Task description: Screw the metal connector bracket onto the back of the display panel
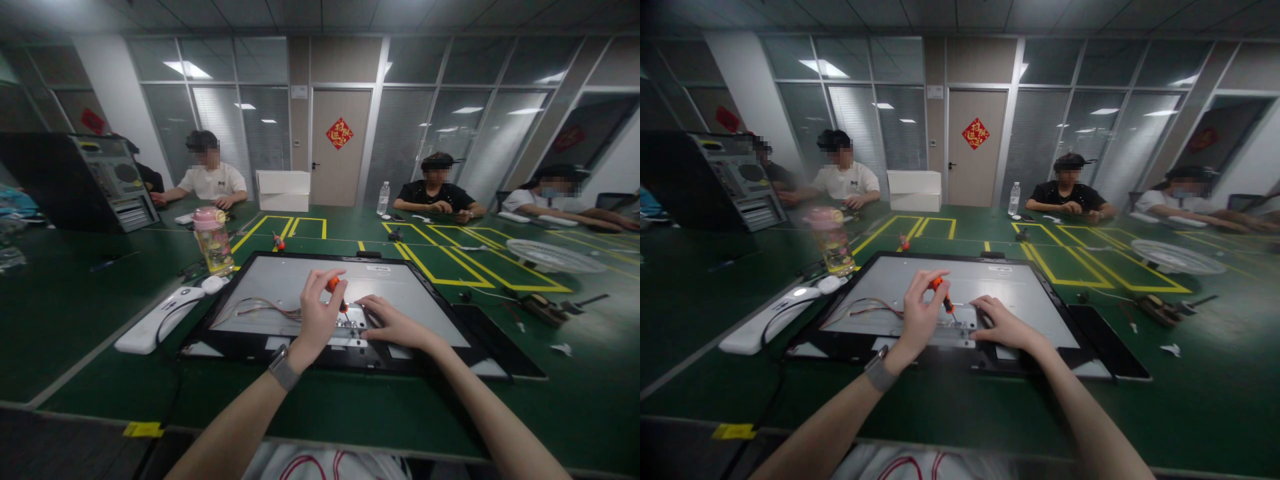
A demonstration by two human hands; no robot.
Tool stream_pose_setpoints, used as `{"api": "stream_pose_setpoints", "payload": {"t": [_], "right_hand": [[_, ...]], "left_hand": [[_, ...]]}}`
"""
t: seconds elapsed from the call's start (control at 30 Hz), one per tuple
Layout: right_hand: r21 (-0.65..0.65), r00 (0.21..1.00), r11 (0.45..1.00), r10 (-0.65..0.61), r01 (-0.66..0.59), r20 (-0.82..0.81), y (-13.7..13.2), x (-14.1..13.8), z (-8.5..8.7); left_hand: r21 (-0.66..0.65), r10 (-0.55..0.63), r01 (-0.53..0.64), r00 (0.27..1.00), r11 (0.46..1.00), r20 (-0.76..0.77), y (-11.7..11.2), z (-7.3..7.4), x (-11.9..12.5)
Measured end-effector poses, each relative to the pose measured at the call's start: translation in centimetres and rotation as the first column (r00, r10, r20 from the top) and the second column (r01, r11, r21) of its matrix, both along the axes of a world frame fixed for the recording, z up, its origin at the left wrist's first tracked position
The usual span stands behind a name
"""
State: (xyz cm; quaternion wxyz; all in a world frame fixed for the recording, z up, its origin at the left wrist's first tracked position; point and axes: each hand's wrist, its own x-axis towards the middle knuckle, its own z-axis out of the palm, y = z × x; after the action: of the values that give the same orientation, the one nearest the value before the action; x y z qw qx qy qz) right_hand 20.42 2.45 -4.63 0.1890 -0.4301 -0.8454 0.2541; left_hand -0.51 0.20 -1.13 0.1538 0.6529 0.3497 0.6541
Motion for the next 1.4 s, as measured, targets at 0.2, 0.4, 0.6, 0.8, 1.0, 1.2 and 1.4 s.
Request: {"api": "stream_pose_setpoints", "payload": {"t": [0.2, 0.4, 0.6, 0.8, 1.0, 1.2, 1.4], "right_hand": [[-0.004, 1.0, 1.0, -0.005, 0.006, 0.007, 0.07, -0.1, 0.1], [-0.015, 1.0, 1.0, -0.007, 0.008, 0.005, -0.09, -0.23, 0.28], [-0.001, 1.0, 1.0, -0.002, 0.002, -0.006, 0.02, -0.12, 0.06], [0.003, 1.0, 1.0, -0.001, 0.001, -0.005, 0.15, -0.05, -0.14], [0.003, 1.0, 1.0, 0.001, -0.001, -0.004, 0.16, 0.02, -0.12], [0.002, 1.0, 1.0, 0.001, -0.001, -0.008, 0.12, 0.02, -0.13], [0.005, 1.0, 1.0, 0.009, -0.009, -0.009, 0.27, 0.11, -0.29]], "left_hand": [[-0.014, -0.096, 0.096, 0.995, 0.995, 0.009, 0.0, -0.43, -0.12], [-0.012, -0.036, 0.036, 0.999, 0.999, 0.009, 0.01, 0.05, 0.04], [0.032, 0.012, -0.012, 1.0, 0.999, -0.002, 0.11, -0.15, 0.09], [-0.002, -0.056, 0.056, 0.998, 0.998, 0.023, 0.06, -0.48, -0.11], [-0.035, -0.066, 0.068, 0.997, 0.997, 0.046, 0.3, -0.33, -0.09], [-0.006, -0.007, 0.007, 1.0, 1.0, -0.024, 0.19, 0.0, 0.04], [0.01, -0.017, 0.017, 1.0, 1.0, -0.011, 0.09, -0.26, 0.07]]}}
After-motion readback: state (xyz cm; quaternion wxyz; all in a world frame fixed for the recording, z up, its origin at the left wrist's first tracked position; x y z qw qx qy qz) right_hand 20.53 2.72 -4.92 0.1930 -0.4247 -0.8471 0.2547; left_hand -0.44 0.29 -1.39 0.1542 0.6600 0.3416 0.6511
